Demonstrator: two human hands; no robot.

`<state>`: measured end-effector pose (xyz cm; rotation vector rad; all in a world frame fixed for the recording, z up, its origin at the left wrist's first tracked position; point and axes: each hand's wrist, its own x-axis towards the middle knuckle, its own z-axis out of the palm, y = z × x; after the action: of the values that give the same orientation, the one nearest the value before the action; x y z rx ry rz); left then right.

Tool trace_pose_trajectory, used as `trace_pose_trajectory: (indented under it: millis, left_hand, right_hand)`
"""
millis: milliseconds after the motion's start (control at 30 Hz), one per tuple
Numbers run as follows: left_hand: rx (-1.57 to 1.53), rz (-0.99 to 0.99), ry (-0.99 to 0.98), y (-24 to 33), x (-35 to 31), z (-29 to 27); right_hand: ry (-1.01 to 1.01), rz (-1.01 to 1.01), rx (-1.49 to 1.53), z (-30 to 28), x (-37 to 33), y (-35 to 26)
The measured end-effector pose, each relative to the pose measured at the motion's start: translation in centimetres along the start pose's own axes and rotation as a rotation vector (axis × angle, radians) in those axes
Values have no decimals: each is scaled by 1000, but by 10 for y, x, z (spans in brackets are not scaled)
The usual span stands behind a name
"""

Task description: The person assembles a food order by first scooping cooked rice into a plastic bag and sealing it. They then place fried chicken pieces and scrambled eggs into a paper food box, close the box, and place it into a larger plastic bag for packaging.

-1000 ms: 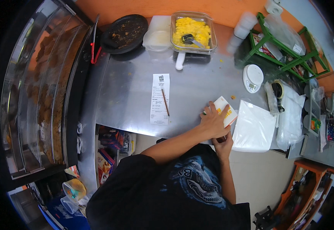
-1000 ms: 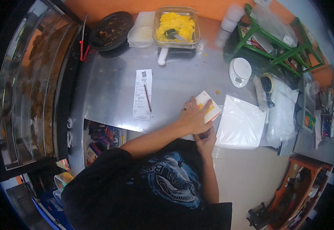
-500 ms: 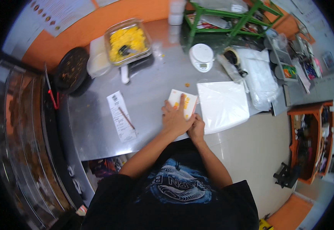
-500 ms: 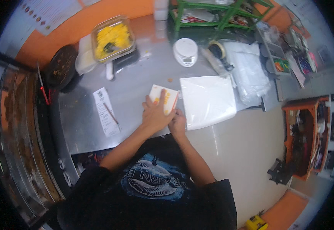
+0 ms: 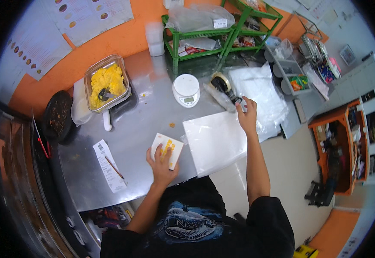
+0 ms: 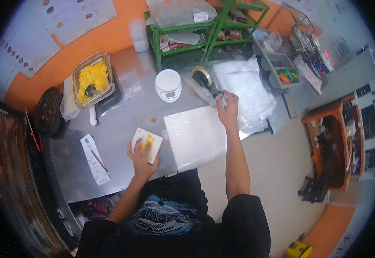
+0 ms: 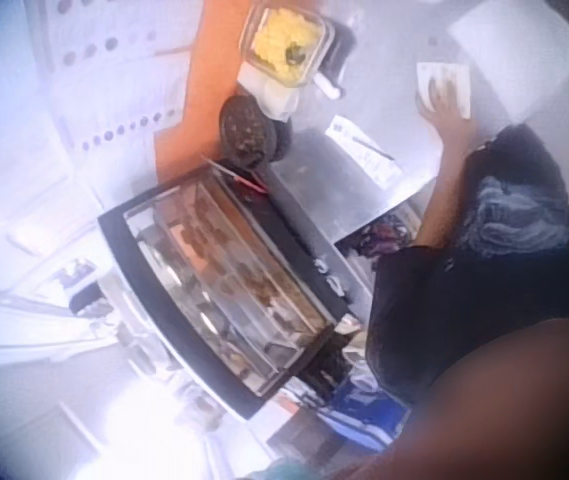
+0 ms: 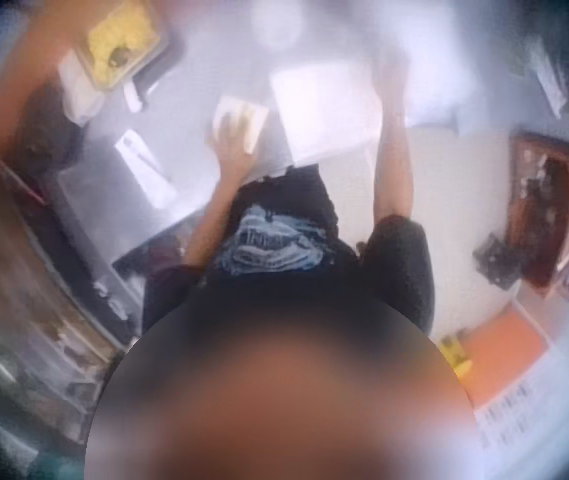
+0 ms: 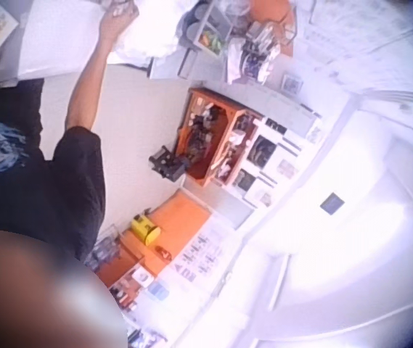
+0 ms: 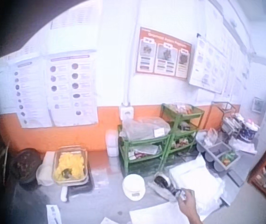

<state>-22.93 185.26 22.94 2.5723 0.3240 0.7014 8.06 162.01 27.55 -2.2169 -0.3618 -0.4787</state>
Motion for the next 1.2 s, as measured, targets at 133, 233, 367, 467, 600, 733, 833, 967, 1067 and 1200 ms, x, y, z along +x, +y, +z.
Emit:
trace_pose_trajectory:
  millis: [133, 233, 367, 467, 600, 733, 833, 967, 1067, 1200]
  left_hand:
    - [4, 5, 30, 6, 3, -3]
    - [27, -53, 76, 11, 1, -4]
    - [-60, -279, 224, 19, -8, -1]
    - [-229, -467, 363, 28, -16, -2]
    - [-388, -533, 411, 42, -12, -7]
    - [-680, -651, 400, 60, 5, -2]
    - [-756, -561, 355, 75, 23, 2]
    - [-653, -466, 258, 83, 44, 6]
    - [-700, -540, 222, 84, 44, 11]
    - [-670, -343, 173, 90, 51, 19]
  right_hand:
    - [-531, 33, 58, -1, 59, 35]
    - [-690, 178, 154, 1, 74, 46]
    - [-717, 638, 633, 14, 72, 58]
    - [-549, 662, 1060, 19, 35, 67]
    - [-316, 167, 788, 38, -17, 70]
    - [-257, 135, 714, 48, -26, 71]
    - [-386, 69, 543, 32, -3, 71]
    - [-313, -131, 288, -16, 13, 50]
    - [-298, -97, 422, -48, -14, 2]
    - [-582, -95, 679, -61, -64, -73]
